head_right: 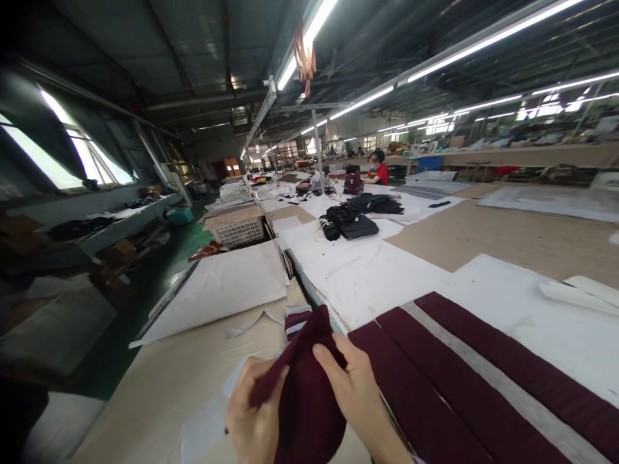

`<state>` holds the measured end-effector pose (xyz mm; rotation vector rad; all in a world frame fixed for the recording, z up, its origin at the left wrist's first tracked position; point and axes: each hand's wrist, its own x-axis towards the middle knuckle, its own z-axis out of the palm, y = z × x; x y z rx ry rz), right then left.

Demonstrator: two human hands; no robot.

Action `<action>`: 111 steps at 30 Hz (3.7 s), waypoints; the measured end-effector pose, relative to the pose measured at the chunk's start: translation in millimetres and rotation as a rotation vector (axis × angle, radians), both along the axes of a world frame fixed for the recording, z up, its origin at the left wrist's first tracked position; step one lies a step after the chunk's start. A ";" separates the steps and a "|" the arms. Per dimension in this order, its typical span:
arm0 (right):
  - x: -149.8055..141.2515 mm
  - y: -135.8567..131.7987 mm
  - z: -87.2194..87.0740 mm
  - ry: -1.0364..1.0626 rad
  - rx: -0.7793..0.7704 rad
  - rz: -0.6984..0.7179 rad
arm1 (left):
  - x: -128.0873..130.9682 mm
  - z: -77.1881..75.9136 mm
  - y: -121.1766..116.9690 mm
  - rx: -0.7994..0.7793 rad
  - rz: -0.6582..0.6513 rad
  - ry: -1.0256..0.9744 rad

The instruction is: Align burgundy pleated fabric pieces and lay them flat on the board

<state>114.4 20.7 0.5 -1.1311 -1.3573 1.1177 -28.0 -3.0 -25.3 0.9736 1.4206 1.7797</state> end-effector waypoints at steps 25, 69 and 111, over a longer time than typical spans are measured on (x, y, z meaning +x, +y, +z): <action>31.0 4.9 11.2 -0.258 0.405 -0.006 | -15.2 40.0 -6.3 -0.323 -0.503 -0.756; 16.9 -32.2 4.2 0.017 -0.157 0.140 | -16.8 47.5 -15.2 -0.294 -0.726 -1.148; 8.4 -34.0 0.1 0.172 -0.307 0.089 | -17.3 36.2 -16.5 -0.143 -0.586 -0.741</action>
